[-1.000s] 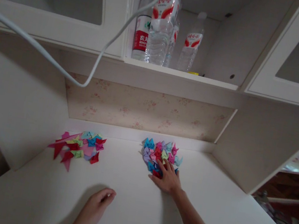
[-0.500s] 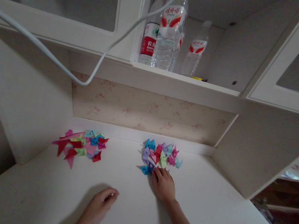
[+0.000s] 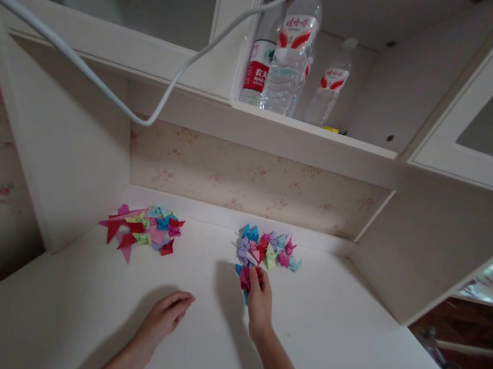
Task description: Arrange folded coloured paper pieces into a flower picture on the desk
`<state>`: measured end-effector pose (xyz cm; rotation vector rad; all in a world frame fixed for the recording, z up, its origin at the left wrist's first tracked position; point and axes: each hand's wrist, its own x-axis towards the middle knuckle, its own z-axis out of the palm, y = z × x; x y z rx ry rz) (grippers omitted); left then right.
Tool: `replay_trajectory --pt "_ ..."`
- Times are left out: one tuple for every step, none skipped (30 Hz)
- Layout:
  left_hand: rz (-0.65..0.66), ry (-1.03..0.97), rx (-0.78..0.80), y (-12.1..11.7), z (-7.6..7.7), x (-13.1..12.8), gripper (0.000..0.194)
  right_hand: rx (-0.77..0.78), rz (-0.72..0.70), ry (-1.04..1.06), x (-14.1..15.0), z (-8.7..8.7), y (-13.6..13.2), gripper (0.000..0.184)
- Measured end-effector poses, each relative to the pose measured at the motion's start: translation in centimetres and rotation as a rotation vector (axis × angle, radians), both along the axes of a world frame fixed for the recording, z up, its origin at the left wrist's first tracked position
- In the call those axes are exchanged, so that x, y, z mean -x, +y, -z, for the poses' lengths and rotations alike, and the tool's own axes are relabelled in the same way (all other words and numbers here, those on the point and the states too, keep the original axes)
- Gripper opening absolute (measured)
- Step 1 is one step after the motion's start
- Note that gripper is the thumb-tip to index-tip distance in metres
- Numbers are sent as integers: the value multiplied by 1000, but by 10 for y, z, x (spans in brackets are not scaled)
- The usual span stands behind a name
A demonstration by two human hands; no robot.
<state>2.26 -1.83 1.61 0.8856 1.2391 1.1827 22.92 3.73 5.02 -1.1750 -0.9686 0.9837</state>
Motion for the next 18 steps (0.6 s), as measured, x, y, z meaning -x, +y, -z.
replay_trajectory --pt "-11 -25 -5 -1 -1 1 41 46 -12 152 12 -3 1 35" --pt "-19 -48 -16 -2 -2 3 39 81 -27 234 25 -5 4 36" --pt "-25 -66 -27 -2 -2 4 37 112 -51 273 37 -7 8 36" --pt "-26 -79 -37 -3 -2 5 36 143 -83 292 51 -10 15 36" --pt "-26 -87 -41 -2 -2 6 35 178 -122 318 65 -13 24 35" --pt "-27 -88 -41 -2 -2 6 35 213 -166 341 79 -17 34 36" --pt "-30 -88 -35 -1 -1 6 36 245 -213 359 94 -22 46 37" --pt "-36 -89 -27 0 0 6 36 271 -261 373 108 -29 58 40" --pt "-42 -94 -18 1 0 6 36 290 -309 384 123 -36 70 43" --pt "-47 -102 -9 2 1 7 36 299 -355 391 137 -44 82 45" --pt "-48 -115 -4 3 2 7 35 297 -392 396 149 -51 91 44" --pt "-48 -126 0 4 2 8 34 289 -418 400 159 -57 99 42" --pt "-46 -132 2 5 3 8 32 276 -433 403 167 -61 104 40" --pt "-42 -133 2 6 4 9 32 262 -438 404 172 -62 106 41" --pt "-36 -130 5 7 4 9 31 249 -436 403 173 -61 106 46" --pt "-29 -122 10 7 5 9 32 240 -430 400 171 -58 103 51" --pt "-21 -109 14 8 5 9 33 237 -423 394 167 -52 97 54" --pt "-12 -93 15 8 6 8 35 238 -418 385 159 -46 89 54"
